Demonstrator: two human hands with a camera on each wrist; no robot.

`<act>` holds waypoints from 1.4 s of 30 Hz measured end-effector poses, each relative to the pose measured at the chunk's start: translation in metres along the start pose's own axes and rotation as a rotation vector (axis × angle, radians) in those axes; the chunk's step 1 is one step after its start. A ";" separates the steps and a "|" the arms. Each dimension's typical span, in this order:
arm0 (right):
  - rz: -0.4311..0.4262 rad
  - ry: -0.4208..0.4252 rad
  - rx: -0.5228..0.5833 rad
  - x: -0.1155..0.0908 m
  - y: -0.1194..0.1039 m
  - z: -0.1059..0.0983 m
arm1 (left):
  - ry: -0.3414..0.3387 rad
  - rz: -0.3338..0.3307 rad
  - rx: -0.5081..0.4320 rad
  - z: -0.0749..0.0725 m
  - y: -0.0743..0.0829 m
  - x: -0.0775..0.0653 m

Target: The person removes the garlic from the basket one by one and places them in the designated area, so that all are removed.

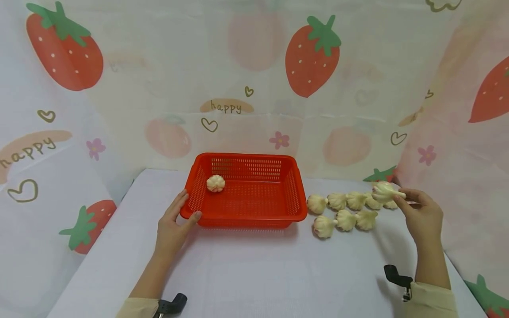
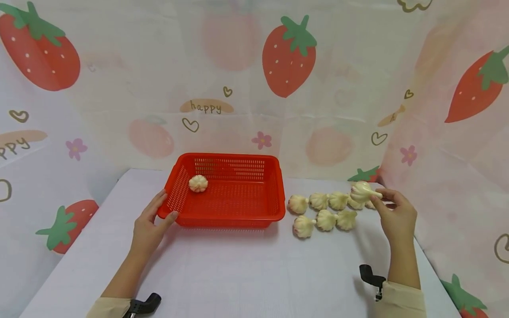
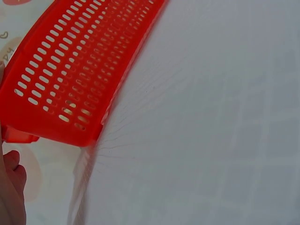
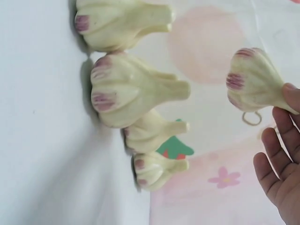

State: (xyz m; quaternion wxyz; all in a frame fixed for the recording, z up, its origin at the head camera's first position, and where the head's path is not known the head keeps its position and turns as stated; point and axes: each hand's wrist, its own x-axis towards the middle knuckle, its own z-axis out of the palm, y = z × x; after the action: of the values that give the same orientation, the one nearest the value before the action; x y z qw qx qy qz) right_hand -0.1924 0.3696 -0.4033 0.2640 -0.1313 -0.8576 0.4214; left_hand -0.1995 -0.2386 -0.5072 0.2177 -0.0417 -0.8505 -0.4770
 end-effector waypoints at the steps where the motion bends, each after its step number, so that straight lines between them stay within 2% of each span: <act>1: 0.003 0.000 0.001 0.000 0.001 -0.001 | 0.000 0.000 0.000 0.000 0.000 0.000; 16: 0.049 -0.042 -0.090 0.005 0.040 -0.007 | -0.009 -0.012 0.004 -0.001 0.002 0.000; 22: 0.038 -0.066 -0.136 0.005 0.054 -0.011 | -0.006 -0.007 0.003 -0.001 0.001 0.000; 33: 0.019 -0.146 -0.291 0.006 0.079 -0.005 | 0.008 0.015 -0.008 0.001 -0.002 0.002; 42: 0.069 -0.176 -0.250 0.004 0.085 -0.002 | 0.002 0.003 -0.008 0.001 -0.001 0.001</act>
State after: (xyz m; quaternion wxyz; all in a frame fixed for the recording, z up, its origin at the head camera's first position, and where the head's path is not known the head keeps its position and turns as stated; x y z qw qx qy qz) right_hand -0.1947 0.4248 -0.4683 0.1547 -0.1554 -0.9181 0.3301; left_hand -0.2009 -0.2386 -0.5077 0.2192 -0.0432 -0.8483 -0.4801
